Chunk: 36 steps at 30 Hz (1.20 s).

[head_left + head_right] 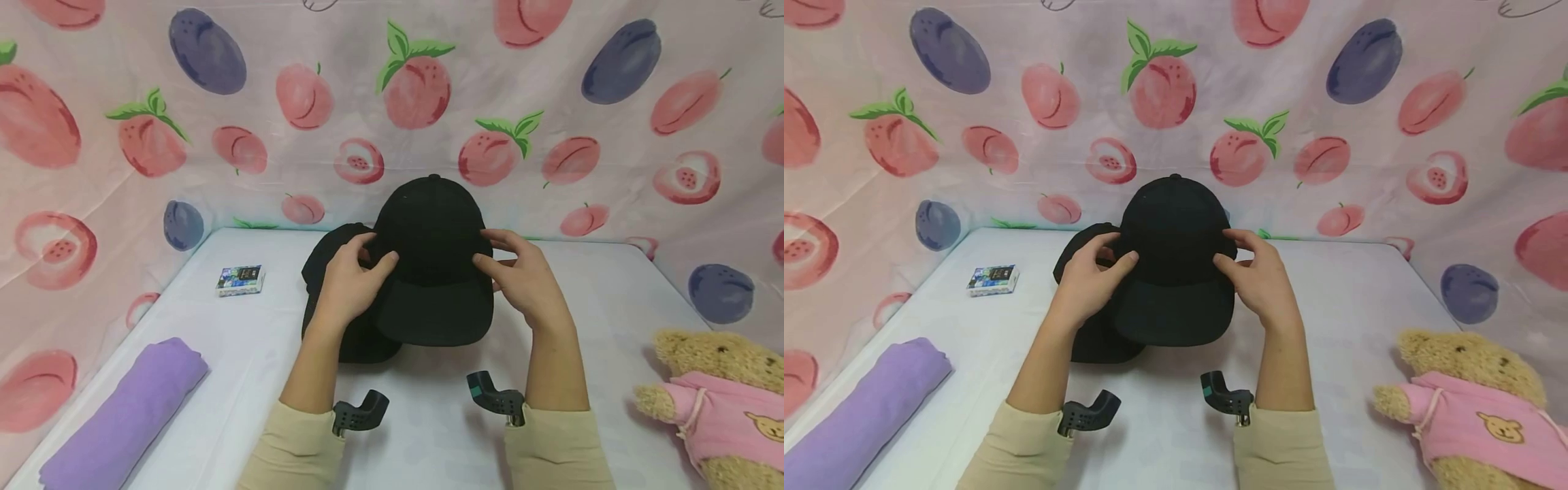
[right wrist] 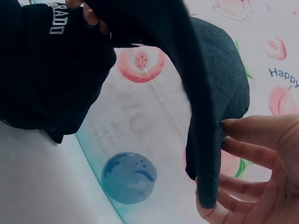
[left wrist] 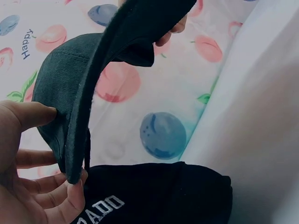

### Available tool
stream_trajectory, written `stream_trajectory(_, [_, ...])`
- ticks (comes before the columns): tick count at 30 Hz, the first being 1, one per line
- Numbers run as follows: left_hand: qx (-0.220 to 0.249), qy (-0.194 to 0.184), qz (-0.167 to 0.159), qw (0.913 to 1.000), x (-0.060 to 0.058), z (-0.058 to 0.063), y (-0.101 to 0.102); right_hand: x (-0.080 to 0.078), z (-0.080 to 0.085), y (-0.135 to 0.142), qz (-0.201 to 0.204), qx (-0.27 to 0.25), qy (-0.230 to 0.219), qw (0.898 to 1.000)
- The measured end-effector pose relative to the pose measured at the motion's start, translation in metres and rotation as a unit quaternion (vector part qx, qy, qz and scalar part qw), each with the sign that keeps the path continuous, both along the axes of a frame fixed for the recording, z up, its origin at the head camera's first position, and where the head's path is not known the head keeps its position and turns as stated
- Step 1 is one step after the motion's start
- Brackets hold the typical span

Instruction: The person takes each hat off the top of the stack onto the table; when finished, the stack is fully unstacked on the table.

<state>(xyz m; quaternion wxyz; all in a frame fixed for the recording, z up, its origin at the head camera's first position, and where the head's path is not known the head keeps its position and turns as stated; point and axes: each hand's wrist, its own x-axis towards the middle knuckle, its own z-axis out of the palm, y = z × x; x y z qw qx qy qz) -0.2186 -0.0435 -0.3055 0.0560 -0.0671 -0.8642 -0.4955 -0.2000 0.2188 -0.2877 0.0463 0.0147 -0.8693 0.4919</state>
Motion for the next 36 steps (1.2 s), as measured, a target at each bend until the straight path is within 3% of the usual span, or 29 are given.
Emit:
stream_trajectory(20, [-0.032,-0.018,-0.034,0.9988,-0.013,-0.002,0.008,0.002,-0.001,0.008,-0.011,0.013,-0.005,1.0])
stream_trajectory(36, [-0.048,-0.014,-0.053,0.9974,-0.017,-0.004,0.029,0.001,-0.008,0.028,-0.028,0.04,0.017,0.999])
